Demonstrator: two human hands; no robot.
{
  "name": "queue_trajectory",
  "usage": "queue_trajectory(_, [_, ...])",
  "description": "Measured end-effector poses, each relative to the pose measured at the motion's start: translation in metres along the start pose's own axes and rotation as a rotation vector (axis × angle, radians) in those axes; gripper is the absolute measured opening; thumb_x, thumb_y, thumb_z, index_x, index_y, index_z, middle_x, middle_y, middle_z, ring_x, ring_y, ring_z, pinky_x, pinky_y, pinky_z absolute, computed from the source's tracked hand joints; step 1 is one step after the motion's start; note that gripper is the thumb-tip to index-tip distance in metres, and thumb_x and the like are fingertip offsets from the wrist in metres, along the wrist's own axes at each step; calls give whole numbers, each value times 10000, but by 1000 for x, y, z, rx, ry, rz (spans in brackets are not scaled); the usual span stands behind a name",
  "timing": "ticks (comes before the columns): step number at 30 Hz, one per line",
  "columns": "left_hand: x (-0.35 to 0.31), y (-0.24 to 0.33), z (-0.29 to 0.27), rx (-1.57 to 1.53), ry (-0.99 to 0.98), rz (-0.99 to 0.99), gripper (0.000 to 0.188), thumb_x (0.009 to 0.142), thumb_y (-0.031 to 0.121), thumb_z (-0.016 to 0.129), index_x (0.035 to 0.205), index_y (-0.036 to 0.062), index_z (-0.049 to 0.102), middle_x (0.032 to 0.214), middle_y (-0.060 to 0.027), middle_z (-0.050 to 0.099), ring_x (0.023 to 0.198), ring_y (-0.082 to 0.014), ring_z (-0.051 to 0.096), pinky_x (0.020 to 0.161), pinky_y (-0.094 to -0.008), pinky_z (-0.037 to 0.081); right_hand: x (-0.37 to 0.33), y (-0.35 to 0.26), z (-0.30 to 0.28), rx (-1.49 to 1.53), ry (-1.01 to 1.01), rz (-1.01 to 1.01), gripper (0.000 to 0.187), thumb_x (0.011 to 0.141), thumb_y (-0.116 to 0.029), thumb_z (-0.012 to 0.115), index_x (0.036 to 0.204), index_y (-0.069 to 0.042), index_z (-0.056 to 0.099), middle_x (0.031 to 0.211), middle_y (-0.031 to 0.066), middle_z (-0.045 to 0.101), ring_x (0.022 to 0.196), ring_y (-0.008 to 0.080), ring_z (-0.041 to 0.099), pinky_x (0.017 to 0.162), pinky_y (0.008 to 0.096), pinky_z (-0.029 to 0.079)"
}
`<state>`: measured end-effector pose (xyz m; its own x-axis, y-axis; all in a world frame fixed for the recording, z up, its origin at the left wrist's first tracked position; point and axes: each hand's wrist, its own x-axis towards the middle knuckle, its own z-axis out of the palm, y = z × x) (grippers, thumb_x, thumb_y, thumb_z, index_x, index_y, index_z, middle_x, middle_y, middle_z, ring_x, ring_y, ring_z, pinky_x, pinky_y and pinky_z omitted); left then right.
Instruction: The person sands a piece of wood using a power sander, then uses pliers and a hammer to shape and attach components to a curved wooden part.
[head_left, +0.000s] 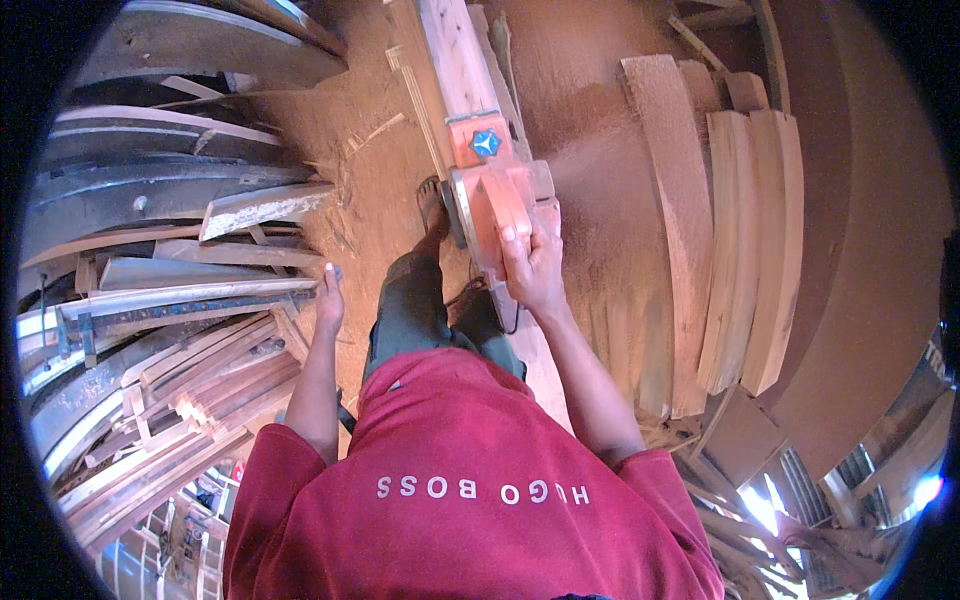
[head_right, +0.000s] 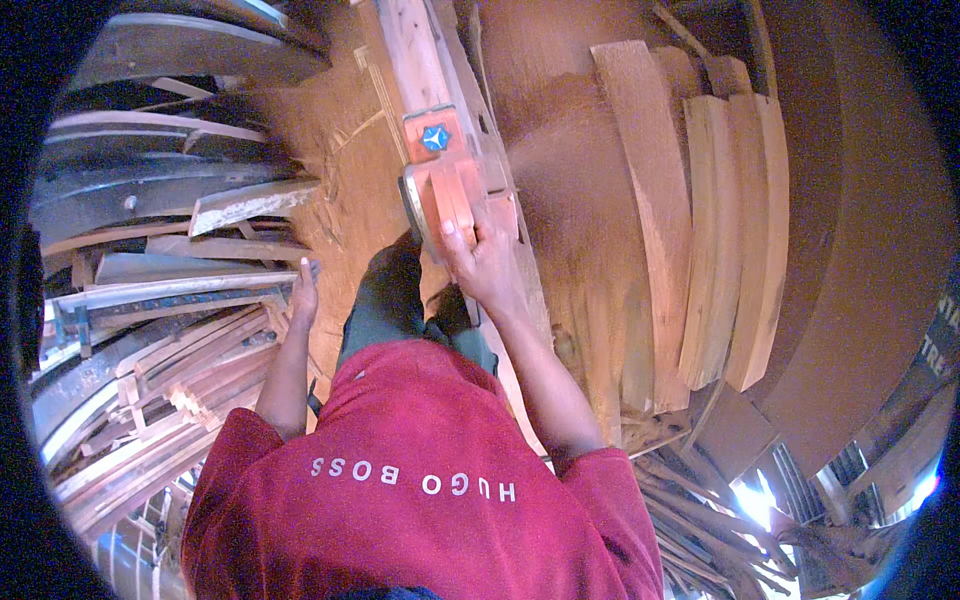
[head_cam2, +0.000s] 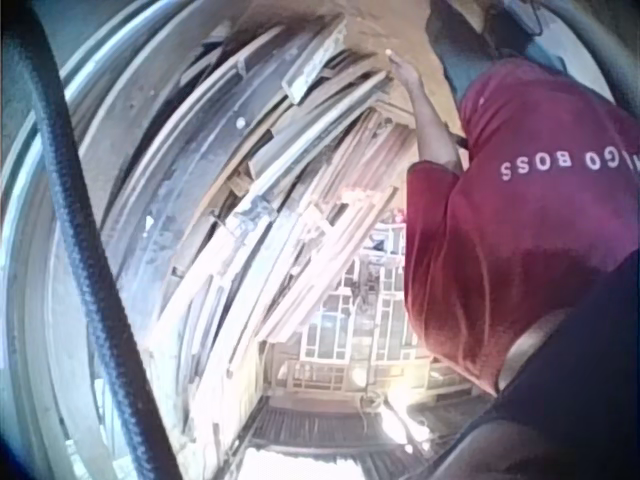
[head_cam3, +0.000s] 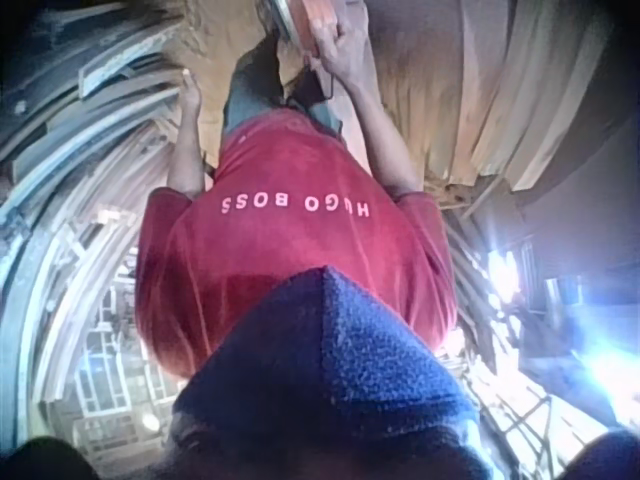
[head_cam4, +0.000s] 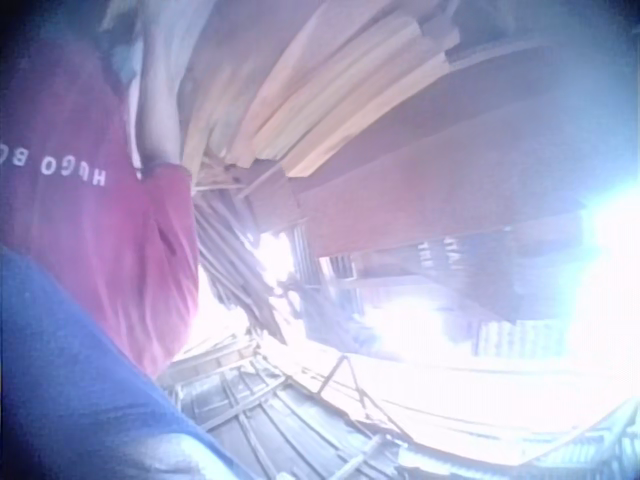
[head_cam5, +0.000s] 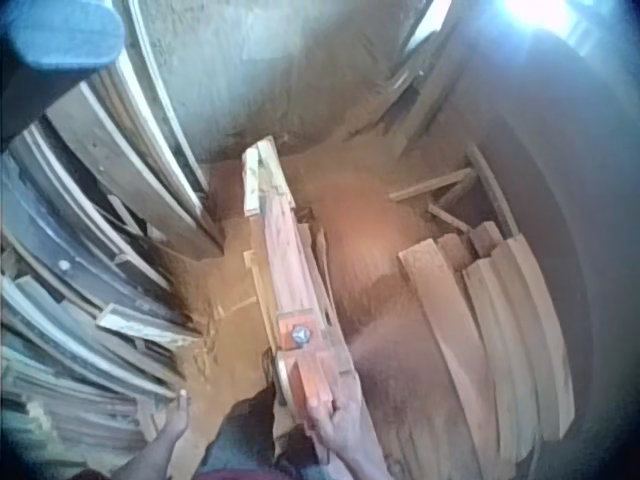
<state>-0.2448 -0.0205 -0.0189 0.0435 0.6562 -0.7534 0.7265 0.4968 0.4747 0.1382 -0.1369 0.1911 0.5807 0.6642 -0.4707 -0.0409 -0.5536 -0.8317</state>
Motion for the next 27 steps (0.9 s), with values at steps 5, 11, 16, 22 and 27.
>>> queue_trajectory(5, [17,27,-5,-46,2,-4,742,1055,558,279,1327,-73,558,1331,-246,602,1283,-313,560,1115,-391,376,80,-45,18,-62,65,-186,557,972,-369,590,1409,-34,505,926,263,707,832,378,708,739,448,532])
queue_trajectory(11, [27,32,-12,-101,-10,-16,709,1061,531,299,1309,-78,564,1310,-239,616,1261,-318,576,1089,-395,398,176,-86,37,-51,149,-390,417,979,-360,577,824,16,667,552,63,503,589,127,498,562,379,401])
queue_trajectory(16, [31,37,-15,-116,10,-25,704,1062,529,307,1329,-79,543,1303,-237,615,1239,-313,584,1090,-396,397,241,-118,47,-140,224,-415,494,968,-424,578,836,41,675,587,146,580,544,184,558,557,393,434])
queue_trajectory(22, [14,34,-18,-189,41,-7,735,1060,545,298,1334,-94,536,1337,-240,591,1271,-314,556,1115,-407,384,300,-171,63,-100,309,-556,527,949,-490,581,1051,18,678,881,191,706,842,209,681,747,378,510])
queue_trajectory(27, [-3,16,-2,-138,14,21,764,1049,574,314,1334,-100,533,1338,-237,590,1275,-316,549,1124,-413,379,313,-170,44,-244,267,-531,511,983,-516,470,1102,-66,679,961,227,666,958,371,669,830,450,509])
